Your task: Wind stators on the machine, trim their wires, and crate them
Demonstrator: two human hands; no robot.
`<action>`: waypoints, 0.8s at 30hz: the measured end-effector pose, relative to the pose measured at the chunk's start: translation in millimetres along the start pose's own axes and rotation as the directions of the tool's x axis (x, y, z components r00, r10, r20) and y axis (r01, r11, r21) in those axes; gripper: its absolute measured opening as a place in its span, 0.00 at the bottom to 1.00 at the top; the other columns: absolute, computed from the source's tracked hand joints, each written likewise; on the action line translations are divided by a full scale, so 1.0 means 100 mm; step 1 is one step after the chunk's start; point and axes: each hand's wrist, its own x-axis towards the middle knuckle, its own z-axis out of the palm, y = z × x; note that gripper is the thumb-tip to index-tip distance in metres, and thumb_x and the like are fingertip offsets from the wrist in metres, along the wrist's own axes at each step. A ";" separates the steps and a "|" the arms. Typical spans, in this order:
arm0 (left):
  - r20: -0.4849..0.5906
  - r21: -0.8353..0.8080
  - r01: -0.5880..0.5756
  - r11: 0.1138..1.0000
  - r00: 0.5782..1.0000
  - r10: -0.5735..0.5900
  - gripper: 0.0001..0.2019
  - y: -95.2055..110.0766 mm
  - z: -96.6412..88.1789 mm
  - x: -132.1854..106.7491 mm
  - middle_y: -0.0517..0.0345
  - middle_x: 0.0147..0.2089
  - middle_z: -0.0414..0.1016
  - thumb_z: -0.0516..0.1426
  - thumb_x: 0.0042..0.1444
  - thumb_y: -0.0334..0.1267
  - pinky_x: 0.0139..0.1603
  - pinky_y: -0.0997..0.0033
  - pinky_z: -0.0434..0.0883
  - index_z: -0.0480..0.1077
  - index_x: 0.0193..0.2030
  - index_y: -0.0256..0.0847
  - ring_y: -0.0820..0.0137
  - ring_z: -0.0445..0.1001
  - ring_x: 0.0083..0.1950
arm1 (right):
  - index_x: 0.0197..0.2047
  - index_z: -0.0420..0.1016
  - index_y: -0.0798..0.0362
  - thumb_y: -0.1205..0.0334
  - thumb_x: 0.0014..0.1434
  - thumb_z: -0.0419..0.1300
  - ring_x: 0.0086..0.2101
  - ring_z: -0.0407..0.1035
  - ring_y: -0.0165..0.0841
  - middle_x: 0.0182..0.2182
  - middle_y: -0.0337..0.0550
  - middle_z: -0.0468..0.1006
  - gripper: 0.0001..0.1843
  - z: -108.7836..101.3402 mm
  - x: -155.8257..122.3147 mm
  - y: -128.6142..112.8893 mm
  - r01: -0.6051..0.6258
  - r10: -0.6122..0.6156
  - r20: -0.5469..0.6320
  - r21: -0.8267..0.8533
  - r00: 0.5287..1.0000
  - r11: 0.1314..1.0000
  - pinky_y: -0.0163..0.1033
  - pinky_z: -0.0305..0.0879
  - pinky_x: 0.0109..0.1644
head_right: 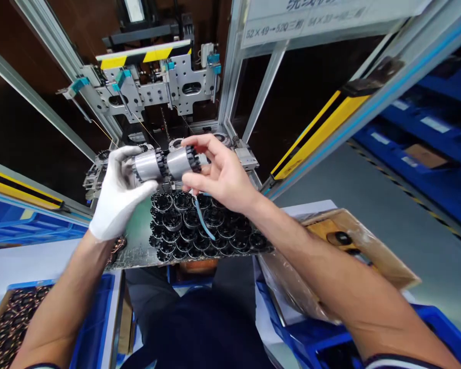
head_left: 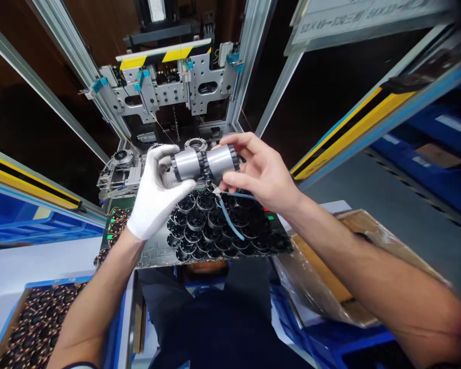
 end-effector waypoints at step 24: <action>-0.003 -0.151 0.029 0.988 1.000 -0.030 0.27 0.57 -0.11 -0.71 0.51 0.67 0.83 0.76 0.63 0.55 0.72 0.46 0.84 0.77 0.64 0.55 0.51 0.84 0.70 | 0.57 0.79 0.37 0.49 0.62 0.84 0.58 0.84 0.45 0.60 0.44 0.87 0.26 0.47 -0.63 -0.57 -0.022 0.020 0.027 0.054 0.999 0.998 0.53 0.85 0.64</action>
